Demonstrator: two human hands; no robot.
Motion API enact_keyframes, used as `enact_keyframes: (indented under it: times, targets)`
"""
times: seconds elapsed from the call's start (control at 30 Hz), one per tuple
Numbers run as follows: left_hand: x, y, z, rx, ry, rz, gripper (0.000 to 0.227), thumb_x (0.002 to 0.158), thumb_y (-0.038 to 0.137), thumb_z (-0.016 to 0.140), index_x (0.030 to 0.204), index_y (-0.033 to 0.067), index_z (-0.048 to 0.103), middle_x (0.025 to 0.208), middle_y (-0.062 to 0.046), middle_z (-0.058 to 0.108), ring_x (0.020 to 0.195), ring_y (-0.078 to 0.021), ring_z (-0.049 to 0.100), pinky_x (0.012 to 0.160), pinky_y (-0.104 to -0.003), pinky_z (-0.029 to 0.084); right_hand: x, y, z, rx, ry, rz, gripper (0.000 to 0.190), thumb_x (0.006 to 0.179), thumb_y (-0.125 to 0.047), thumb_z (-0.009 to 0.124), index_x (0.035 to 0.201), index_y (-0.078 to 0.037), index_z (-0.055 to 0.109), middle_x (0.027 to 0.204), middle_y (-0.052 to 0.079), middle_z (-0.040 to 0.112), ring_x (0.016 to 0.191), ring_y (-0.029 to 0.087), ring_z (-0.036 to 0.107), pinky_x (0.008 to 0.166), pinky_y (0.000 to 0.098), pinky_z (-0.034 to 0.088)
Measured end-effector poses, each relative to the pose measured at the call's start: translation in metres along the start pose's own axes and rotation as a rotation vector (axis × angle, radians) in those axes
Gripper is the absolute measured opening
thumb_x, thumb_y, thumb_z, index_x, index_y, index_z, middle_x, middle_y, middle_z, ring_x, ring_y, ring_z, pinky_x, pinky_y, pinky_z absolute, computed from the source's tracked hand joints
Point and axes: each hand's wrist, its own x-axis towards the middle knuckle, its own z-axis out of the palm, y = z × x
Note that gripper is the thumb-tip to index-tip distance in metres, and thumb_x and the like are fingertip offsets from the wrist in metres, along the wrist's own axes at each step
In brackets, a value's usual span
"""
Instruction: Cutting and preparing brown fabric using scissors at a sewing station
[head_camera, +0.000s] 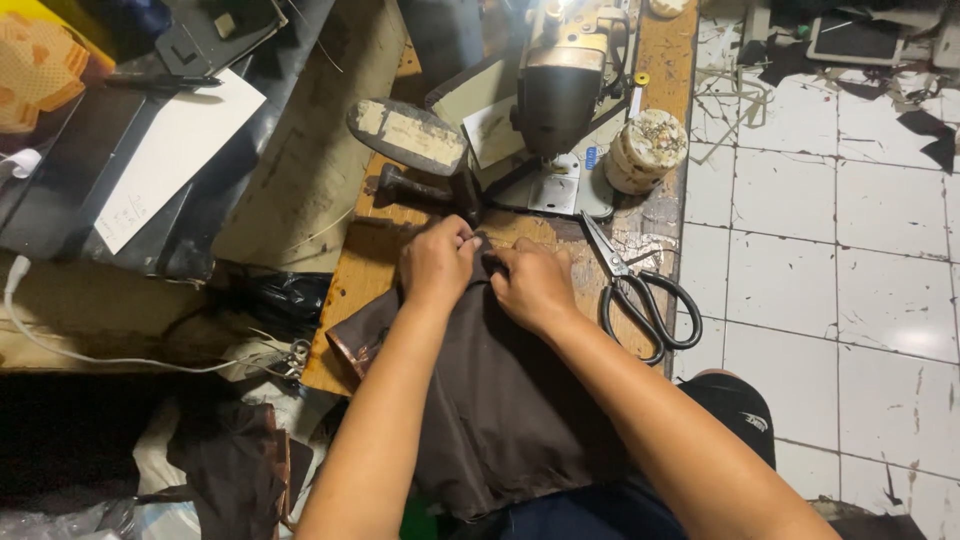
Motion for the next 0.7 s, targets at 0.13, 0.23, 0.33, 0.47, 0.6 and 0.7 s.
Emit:
enact_keyframes:
  times: [0.13,0.23,0.33,0.47,0.6,0.7]
  targets:
    - [-0.002,-0.011,0.017,0.217,0.000,0.125,0.009,0.087,0.034,0.073,0.090,0.0263,0.070,0.083,0.001,0.070,0.082,-0.0271,0.074,0.074,-0.045,0.061,0.001,0.004,0.005,0.005,0.010,-0.008,0.028,0.087,-0.034,0.067,0.113,-0.026,0.077,0.096,0.003,0.067,0.105,0.029,0.067,0.090,0.0471,0.041]
    - [-0.012,-0.019,0.039,0.324,0.048,0.220,0.010,0.091,0.032,0.067,0.093,0.0233,0.071,0.083,-0.003,0.065,0.080,-0.0294,0.071,0.069,-0.046,0.060,0.004,0.007,0.007,-0.003,0.009,-0.011,0.028,0.088,-0.034,0.068,0.112,-0.025,0.077,0.096,0.003,0.067,0.105,0.029,0.067,0.092,0.0488,0.040]
    - [-0.036,0.001,0.027,0.363,0.008,0.208,0.024,0.093,0.029,0.065,0.115,0.0184,0.069,0.105,-0.008,0.062,0.099,-0.0330,0.063,0.079,-0.050,0.056,0.006,0.010,0.013,-0.022,0.003,0.002,0.029,0.087,-0.037,0.067,0.112,-0.026,0.076,0.097,0.002,0.067,0.104,0.028,0.067,0.092,0.0475,0.040]
    - [-0.058,0.019,0.014,0.330,-0.031,0.136,0.046,0.099,0.026,0.060,0.144,0.0177,0.058,0.135,-0.008,0.055,0.127,-0.0321,0.048,0.100,-0.058,0.043,0.009,0.013,0.014,-0.006,-0.025,0.022,0.034,0.084,-0.040,0.069,0.115,-0.025,0.075,0.100,0.001,0.068,0.105,0.027,0.068,0.093,0.0457,0.042]
    - [-0.060,0.002,0.030,0.319,-0.001,0.124,0.048,0.100,0.036,0.055,0.146,0.0232,0.053,0.139,-0.003,0.051,0.130,-0.0286,0.044,0.103,-0.056,0.036,0.029,0.002,-0.022,0.291,0.150,-0.016,0.038,0.079,-0.030,0.075,0.112,-0.012,0.075,0.098,0.015,0.072,0.101,0.037,0.070,0.084,0.0488,0.054]
    - [-0.059,-0.002,0.034,0.265,0.065,0.162,0.044,0.098,0.033,0.058,0.141,0.0222,0.059,0.137,-0.006,0.053,0.129,-0.0321,0.048,0.098,-0.057,0.038,0.042,-0.028,-0.074,0.354,0.508,-0.393,0.057,0.080,-0.018,0.084,0.129,0.002,0.061,0.112,0.024,0.065,0.111,0.046,0.064,0.095,0.0520,0.052]
